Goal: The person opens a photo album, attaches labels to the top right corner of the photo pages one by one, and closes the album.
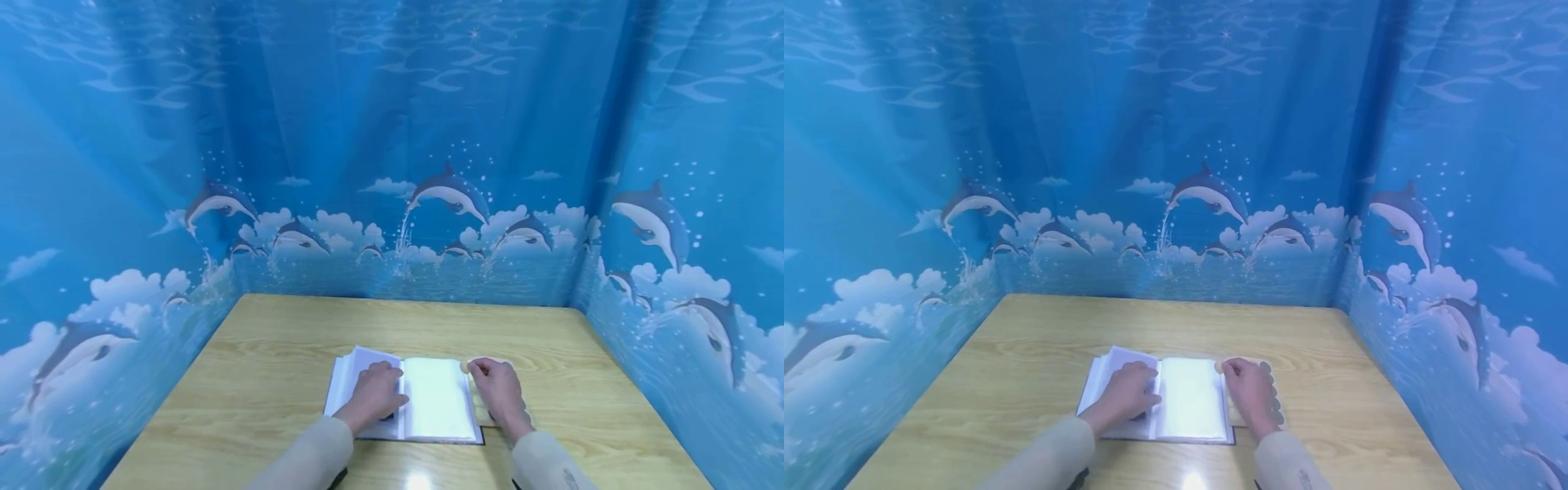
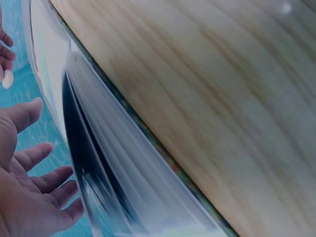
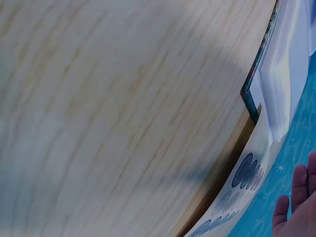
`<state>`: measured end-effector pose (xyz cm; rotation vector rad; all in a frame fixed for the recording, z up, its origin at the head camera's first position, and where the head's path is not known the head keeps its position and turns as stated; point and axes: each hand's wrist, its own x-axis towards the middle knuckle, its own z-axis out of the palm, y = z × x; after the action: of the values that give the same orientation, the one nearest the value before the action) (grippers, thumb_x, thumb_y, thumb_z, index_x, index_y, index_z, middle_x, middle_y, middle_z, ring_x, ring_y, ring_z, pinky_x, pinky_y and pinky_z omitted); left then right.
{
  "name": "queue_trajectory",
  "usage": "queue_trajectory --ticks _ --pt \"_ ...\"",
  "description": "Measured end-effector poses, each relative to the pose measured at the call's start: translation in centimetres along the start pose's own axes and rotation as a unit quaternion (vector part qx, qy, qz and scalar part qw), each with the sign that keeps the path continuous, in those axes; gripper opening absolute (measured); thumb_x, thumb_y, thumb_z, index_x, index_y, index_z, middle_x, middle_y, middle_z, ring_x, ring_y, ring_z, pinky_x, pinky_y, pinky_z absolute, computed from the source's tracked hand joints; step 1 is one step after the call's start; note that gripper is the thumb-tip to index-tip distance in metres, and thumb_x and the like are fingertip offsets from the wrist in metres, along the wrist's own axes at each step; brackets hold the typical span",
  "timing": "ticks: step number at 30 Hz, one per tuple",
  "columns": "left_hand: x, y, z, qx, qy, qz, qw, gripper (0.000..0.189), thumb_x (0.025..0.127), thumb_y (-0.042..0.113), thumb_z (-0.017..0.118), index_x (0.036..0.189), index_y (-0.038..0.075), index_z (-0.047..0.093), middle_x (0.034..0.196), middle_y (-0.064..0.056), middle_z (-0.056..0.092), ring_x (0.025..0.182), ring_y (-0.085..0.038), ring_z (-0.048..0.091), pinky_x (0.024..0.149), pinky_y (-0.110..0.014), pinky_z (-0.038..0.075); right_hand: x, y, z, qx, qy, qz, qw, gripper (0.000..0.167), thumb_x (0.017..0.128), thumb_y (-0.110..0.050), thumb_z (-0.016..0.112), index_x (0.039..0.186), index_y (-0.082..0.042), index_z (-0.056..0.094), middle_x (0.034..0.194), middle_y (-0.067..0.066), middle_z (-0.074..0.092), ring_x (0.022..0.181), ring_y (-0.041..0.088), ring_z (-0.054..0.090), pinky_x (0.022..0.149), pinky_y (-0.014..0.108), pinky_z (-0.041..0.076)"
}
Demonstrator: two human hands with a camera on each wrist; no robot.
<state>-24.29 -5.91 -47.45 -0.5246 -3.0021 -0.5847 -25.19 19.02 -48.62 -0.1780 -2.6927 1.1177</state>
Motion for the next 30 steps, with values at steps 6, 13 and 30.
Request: queue_trajectory --ticks 6,13,30 --pt "-1.1 -2.1 -0.4 0.012 -0.026 -0.016 0.9994 0.053 0.083 0.034 0.078 0.125 0.005 0.067 0.127 -0.016 0.061 0.120 -0.033 0.054 0.103 -0.050 0.043 0.0 -0.1 0.6 0.009 -0.012 -0.004 0.9999 0.022 0.096 -0.027 0.064 0.108 -0.012 0.075 0.092 -0.001 0.070 0.073 0.014 0.058 0.059 0.029 0.048" --pt "-2.7 -3.7 -0.8 0.051 -0.038 0.040 0.9972 0.061 0.082 0.040 0.078 0.126 0.000 0.064 0.134 -0.022 0.056 0.122 -0.036 0.054 0.104 -0.047 0.045 0.3 -0.5 1.4 0.021 -0.010 -0.028 0.9993 0.019 0.096 -0.020 0.064 0.103 -0.007 0.075 0.090 0.002 0.071 0.073 0.013 0.060 0.063 0.031 0.052" --pt "-4.7 -5.5 0.4 0.099 -0.062 0.076 0.9902 0.073 0.093 0.054 0.059 0.144 0.002 0.048 0.151 -0.026 0.038 0.138 -0.042 0.038 0.113 -0.051 0.034 0.7 -2.8 3.0 -0.006 -0.031 -0.012 0.9994 0.019 0.096 -0.023 0.065 0.104 -0.009 0.075 0.093 0.001 0.072 0.081 0.015 0.063 0.073 0.037 0.054"
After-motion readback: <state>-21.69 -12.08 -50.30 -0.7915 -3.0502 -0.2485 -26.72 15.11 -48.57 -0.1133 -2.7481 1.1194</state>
